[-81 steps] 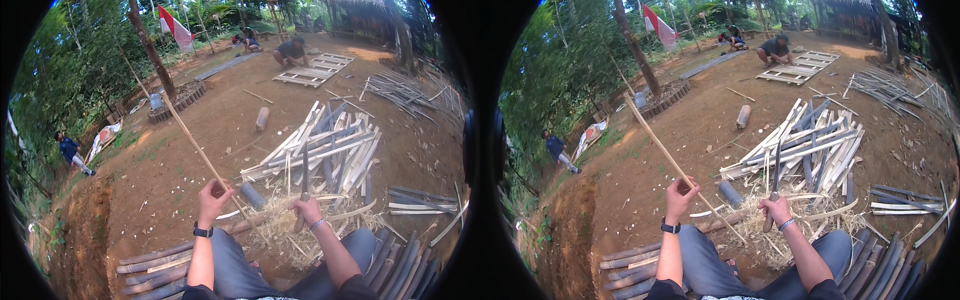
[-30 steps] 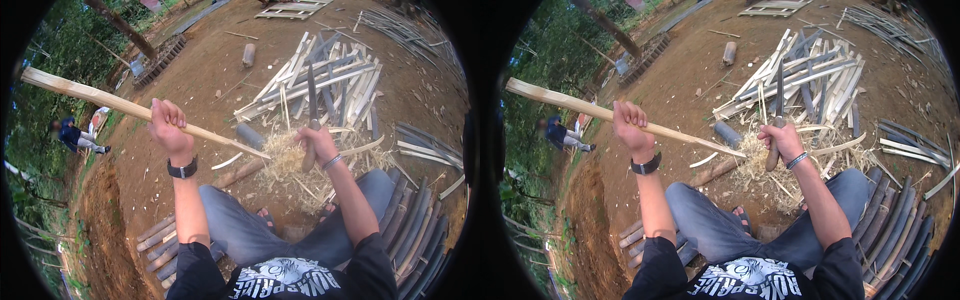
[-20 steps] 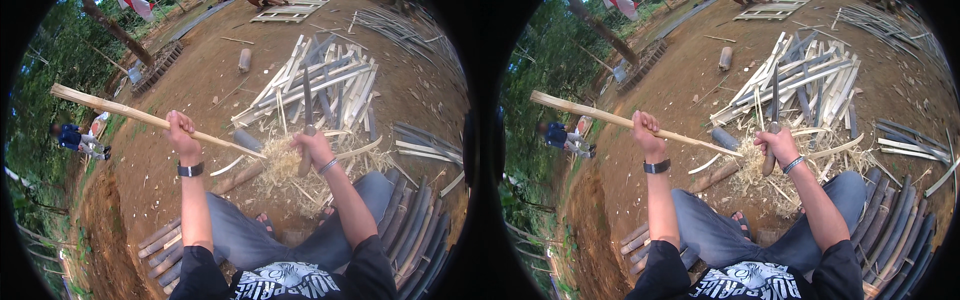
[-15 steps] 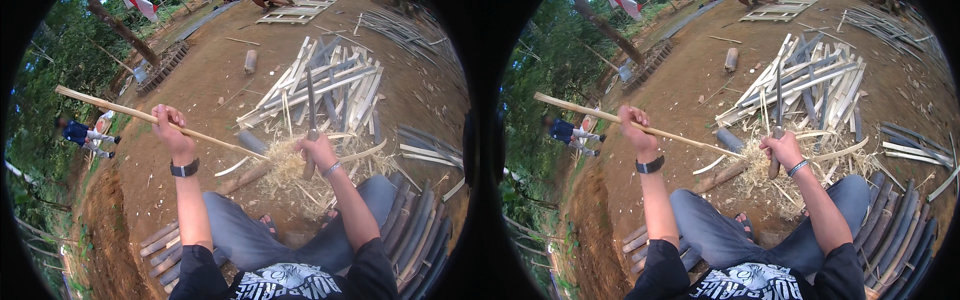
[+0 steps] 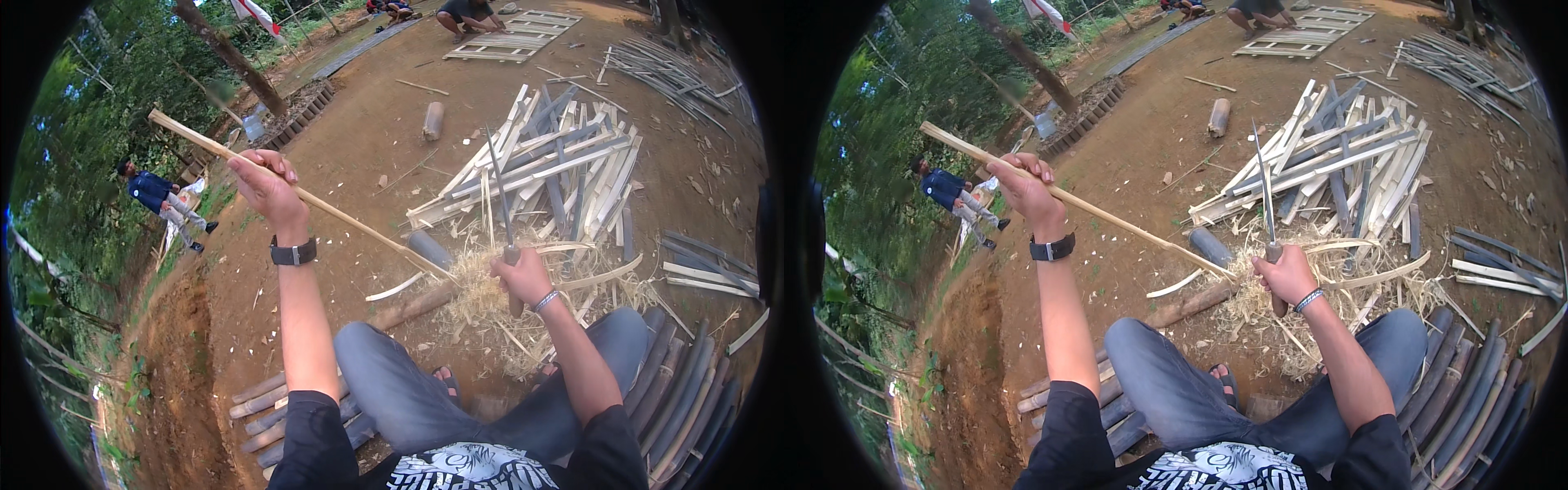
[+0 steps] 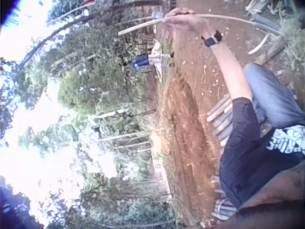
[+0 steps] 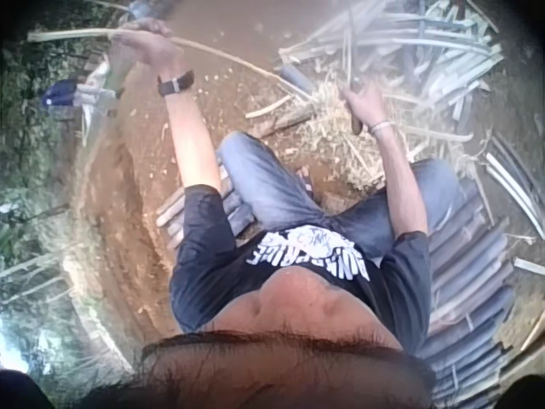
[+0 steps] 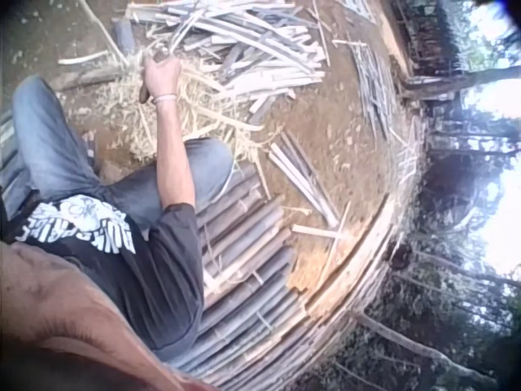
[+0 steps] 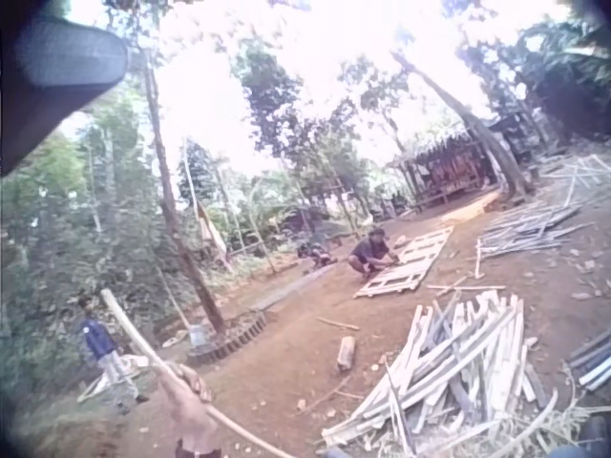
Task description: The person uses a machete to shave and smooth the outer surface of a long piece of bamboo while sitting on a bamboo platform.
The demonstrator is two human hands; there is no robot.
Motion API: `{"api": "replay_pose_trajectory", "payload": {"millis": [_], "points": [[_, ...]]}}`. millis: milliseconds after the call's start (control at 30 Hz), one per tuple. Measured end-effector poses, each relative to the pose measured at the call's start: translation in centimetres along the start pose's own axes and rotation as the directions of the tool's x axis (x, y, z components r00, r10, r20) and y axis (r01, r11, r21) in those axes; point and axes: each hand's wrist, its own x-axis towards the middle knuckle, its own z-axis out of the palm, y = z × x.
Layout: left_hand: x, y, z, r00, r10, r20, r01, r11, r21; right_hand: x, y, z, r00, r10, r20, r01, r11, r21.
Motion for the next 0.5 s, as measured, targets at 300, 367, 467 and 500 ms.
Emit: {"api": "replay_pose_trajectory", "payload": {"millis": [300,367,467,500], "points": [[3.8,0.5,1.9,0.991,0.131,-0.006,-0.129,0.983,0.129,1.1,5.3,1.9,0.974,-0.220,-0.056,0.186,0.914,-0.362],[3.8,0.1,2.1,0.990,0.144,-0.008,-0.141,0.978,0.155,0.3,5.3,2.4,0.977,-0.212,-0.032,0.173,0.869,-0.463],[4.2,-0.5,2.9,0.990,0.138,-0.015,-0.135,0.981,0.137,-0.4,8.4,3.4,0.988,-0.138,-0.063,0.107,0.930,-0.350],[4.4,-0.7,2.7,0.989,0.147,-0.007,-0.144,0.979,0.147,-0.7,8.7,4.1,0.996,-0.084,-0.017,0.077,0.966,-0.246]]}}
